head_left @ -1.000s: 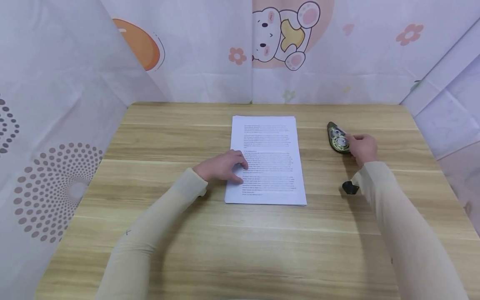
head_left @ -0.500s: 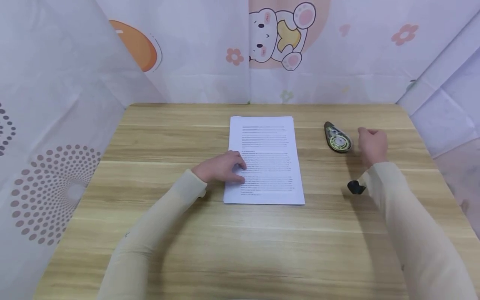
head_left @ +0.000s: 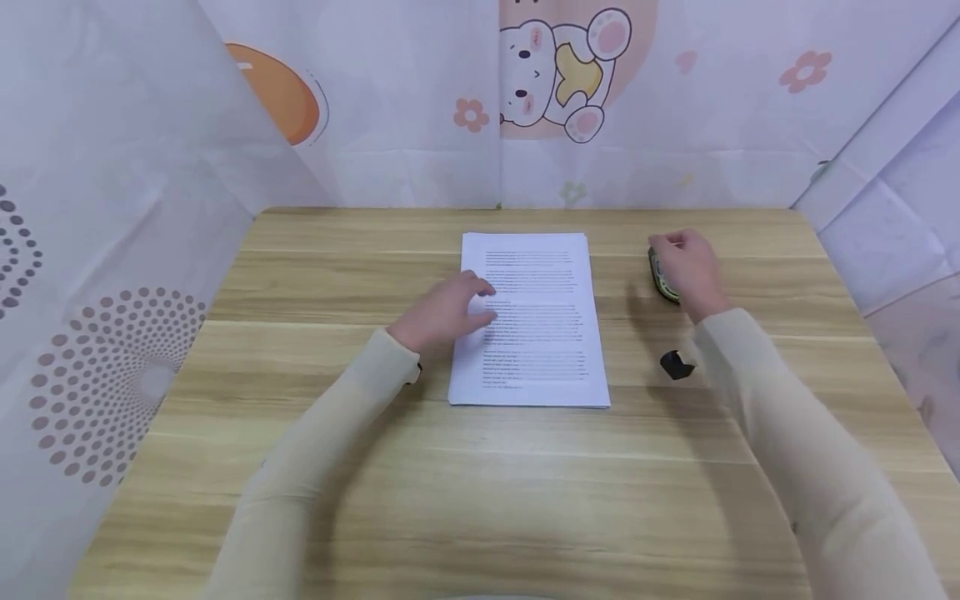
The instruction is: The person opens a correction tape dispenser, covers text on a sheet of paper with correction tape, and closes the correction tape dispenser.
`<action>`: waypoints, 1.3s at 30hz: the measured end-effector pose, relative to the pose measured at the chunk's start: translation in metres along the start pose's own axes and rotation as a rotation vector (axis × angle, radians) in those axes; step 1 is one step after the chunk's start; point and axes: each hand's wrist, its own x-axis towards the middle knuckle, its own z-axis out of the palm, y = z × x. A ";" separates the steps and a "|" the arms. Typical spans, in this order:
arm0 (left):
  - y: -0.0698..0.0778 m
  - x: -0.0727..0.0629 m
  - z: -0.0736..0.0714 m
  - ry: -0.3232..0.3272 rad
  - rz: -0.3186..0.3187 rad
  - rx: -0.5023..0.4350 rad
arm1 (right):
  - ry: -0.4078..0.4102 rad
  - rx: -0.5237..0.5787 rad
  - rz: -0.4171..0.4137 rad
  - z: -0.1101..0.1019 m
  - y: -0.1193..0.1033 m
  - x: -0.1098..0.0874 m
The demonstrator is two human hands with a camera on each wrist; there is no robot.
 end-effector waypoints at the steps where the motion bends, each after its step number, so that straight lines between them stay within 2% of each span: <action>1: 0.001 0.002 -0.002 0.034 -0.013 0.009 | -0.016 -0.015 -0.012 0.003 -0.005 -0.001; 6: 0.011 0.015 -0.013 0.172 -0.089 0.012 | -0.043 -0.059 -0.064 0.020 -0.026 -0.003; 10: 0.020 0.027 -0.022 0.256 -0.135 0.010 | -0.043 -0.101 -0.128 0.031 -0.040 -0.005; 17: 0.035 0.048 -0.035 0.339 -0.197 0.037 | -0.060 -0.140 -0.230 0.045 -0.060 -0.008; 22: 0.039 0.060 -0.038 0.363 -0.238 0.113 | -0.041 -0.239 -0.320 0.053 -0.069 -0.009; 30: 0.041 0.073 -0.042 0.320 -0.325 0.177 | 0.036 -0.497 -0.450 0.061 -0.086 -0.006; 34: 0.039 0.077 -0.042 0.306 -0.351 0.208 | 0.019 -0.580 -0.443 0.063 -0.089 -0.003; 39: 0.040 0.076 -0.041 0.297 -0.358 0.193 | -0.021 -0.641 -0.389 0.062 -0.088 -0.001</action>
